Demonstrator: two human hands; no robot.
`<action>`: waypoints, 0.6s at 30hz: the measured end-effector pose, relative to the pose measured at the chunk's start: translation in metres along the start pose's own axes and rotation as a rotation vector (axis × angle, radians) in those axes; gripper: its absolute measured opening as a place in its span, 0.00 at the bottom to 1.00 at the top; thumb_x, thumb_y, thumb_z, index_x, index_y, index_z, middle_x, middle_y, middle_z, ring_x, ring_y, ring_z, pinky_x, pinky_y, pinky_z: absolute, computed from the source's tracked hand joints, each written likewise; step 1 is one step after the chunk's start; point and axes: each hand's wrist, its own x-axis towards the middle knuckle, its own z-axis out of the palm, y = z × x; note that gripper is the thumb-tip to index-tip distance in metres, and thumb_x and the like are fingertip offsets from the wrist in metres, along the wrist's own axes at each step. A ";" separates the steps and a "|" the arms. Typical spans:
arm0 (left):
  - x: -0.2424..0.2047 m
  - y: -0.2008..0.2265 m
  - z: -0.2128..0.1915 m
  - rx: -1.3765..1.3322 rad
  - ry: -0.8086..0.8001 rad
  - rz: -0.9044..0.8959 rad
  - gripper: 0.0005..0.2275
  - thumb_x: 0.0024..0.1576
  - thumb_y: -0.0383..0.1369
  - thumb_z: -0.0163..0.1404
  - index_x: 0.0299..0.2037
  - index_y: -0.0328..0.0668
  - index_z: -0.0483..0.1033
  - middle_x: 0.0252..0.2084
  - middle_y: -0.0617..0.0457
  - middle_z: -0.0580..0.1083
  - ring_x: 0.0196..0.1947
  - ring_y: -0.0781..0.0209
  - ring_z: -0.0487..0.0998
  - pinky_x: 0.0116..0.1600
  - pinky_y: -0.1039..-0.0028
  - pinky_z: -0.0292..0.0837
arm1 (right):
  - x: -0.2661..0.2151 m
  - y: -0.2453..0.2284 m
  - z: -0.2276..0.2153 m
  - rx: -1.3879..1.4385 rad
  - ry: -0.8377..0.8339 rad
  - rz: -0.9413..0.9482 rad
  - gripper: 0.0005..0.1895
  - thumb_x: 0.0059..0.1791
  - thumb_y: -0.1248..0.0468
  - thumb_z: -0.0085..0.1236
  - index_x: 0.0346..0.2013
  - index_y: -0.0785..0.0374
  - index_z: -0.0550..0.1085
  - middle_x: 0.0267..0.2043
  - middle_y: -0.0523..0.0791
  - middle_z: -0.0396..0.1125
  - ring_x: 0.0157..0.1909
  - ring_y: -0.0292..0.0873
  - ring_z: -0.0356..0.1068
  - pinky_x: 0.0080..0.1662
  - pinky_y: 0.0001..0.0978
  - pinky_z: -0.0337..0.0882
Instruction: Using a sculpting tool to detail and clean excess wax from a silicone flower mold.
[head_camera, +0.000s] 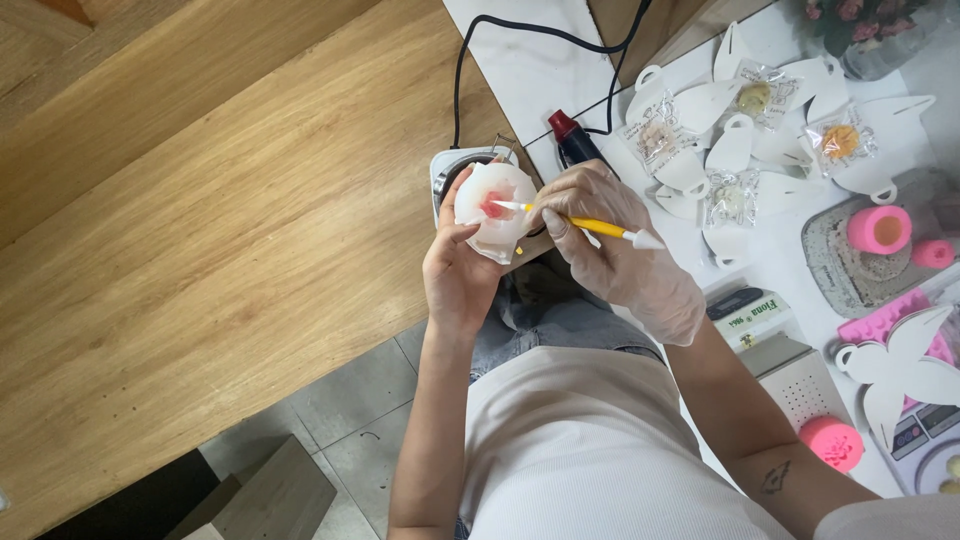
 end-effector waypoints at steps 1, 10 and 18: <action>0.000 0.000 -0.002 -0.001 0.000 0.001 0.33 0.54 0.28 0.43 0.73 0.45 0.52 0.70 0.43 0.61 0.70 0.46 0.64 0.69 0.53 0.66 | 0.001 -0.002 0.000 0.000 -0.001 -0.001 0.02 0.58 0.70 0.49 0.44 0.65 0.70 0.46 0.48 0.68 0.51 0.52 0.69 0.54 0.43 0.70; 0.004 0.007 -0.025 0.032 -0.041 -0.037 0.25 0.66 0.38 0.44 0.72 0.38 0.56 0.67 0.41 0.66 0.68 0.48 0.68 0.70 0.54 0.66 | -0.001 -0.001 -0.001 0.066 -0.002 0.056 0.07 0.61 0.67 0.45 0.43 0.65 0.71 0.44 0.46 0.68 0.49 0.47 0.68 0.54 0.39 0.68; 0.032 0.020 -0.036 1.074 0.041 0.250 0.27 0.65 0.41 0.50 0.70 0.41 0.54 0.67 0.43 0.63 0.66 0.50 0.69 0.64 0.61 0.75 | -0.018 0.017 0.006 0.093 0.051 0.223 0.12 0.63 0.64 0.43 0.42 0.66 0.73 0.43 0.48 0.68 0.48 0.46 0.67 0.54 0.38 0.69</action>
